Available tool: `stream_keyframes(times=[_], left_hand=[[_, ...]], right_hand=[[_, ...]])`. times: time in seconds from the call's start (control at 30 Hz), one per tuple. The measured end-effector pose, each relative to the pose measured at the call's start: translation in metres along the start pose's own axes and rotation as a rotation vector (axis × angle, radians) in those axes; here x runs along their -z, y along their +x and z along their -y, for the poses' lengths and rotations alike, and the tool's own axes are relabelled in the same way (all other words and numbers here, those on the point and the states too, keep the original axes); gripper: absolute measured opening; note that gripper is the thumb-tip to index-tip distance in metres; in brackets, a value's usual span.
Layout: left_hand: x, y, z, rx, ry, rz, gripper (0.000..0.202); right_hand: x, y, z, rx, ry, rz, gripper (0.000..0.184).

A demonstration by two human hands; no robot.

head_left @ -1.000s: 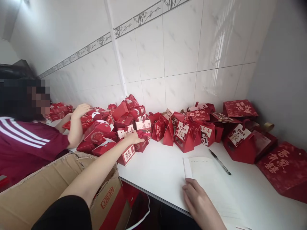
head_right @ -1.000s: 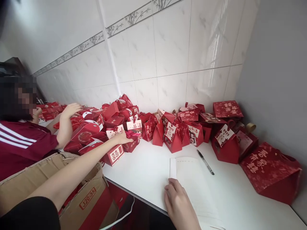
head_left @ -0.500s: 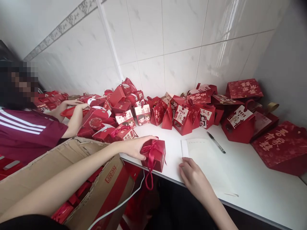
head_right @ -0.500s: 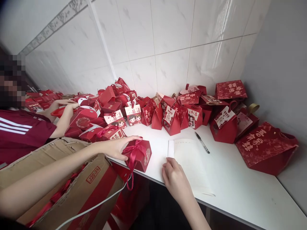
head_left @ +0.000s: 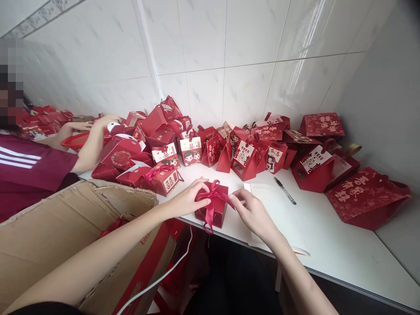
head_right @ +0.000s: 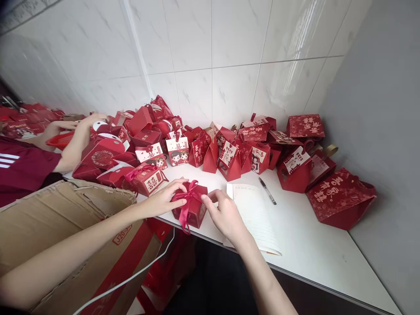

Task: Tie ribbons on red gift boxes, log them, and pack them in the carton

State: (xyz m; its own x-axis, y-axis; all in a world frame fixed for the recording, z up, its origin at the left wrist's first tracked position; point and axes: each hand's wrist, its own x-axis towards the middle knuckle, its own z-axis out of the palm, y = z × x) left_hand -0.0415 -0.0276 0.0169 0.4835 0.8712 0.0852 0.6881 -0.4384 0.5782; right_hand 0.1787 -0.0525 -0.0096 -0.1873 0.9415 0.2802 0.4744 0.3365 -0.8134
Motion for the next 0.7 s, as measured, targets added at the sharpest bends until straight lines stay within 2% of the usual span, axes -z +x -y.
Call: stream_keyframes(times=[0.1, 0.23, 0.33, 0.5, 0.57, 0.6, 0.63, 0.7], left_hand=[[0.004, 0.005, 0.008, -0.099, 0.036, -0.015, 0.019], [0.004, 0.01, 0.016, -0.102, 0.058, -0.177, 0.021], [0.0, 0.011, 0.017, -0.051, 0.034, -0.274, 0.023], [-0.003, 0.013, 0.02, 0.006, -0.17, -0.219, 0.016], [-0.003, 0.014, 0.021, -0.014, -0.231, -0.197, 0.013], [-0.004, 0.014, 0.02, -0.025, -0.246, -0.191, 0.012], [-0.004, 0.015, 0.02, -0.035, -0.258, -0.185, 0.011], [-0.005, 0.016, 0.02, -0.062, -0.29, -0.172, 0.01]], right_hand=[[-0.01, 0.008, 0.001, -0.034, 0.027, 0.125, 0.032], [-0.027, -0.002, 0.0, -0.034, 0.165, 0.113, 0.032], [-0.034, -0.009, 0.0, -0.105, 0.25, 0.09, 0.034], [-0.021, -0.004, -0.009, -0.207, 0.324, 0.061, 0.042], [-0.014, -0.003, -0.011, -0.196, 0.174, -0.022, 0.041], [-0.013, -0.004, -0.008, -0.155, 0.045, -0.13, 0.039], [-0.013, -0.005, -0.004, -0.077, -0.097, -0.267, 0.035], [-0.022, -0.011, 0.012, 0.189, -0.329, -0.483, 0.025]])
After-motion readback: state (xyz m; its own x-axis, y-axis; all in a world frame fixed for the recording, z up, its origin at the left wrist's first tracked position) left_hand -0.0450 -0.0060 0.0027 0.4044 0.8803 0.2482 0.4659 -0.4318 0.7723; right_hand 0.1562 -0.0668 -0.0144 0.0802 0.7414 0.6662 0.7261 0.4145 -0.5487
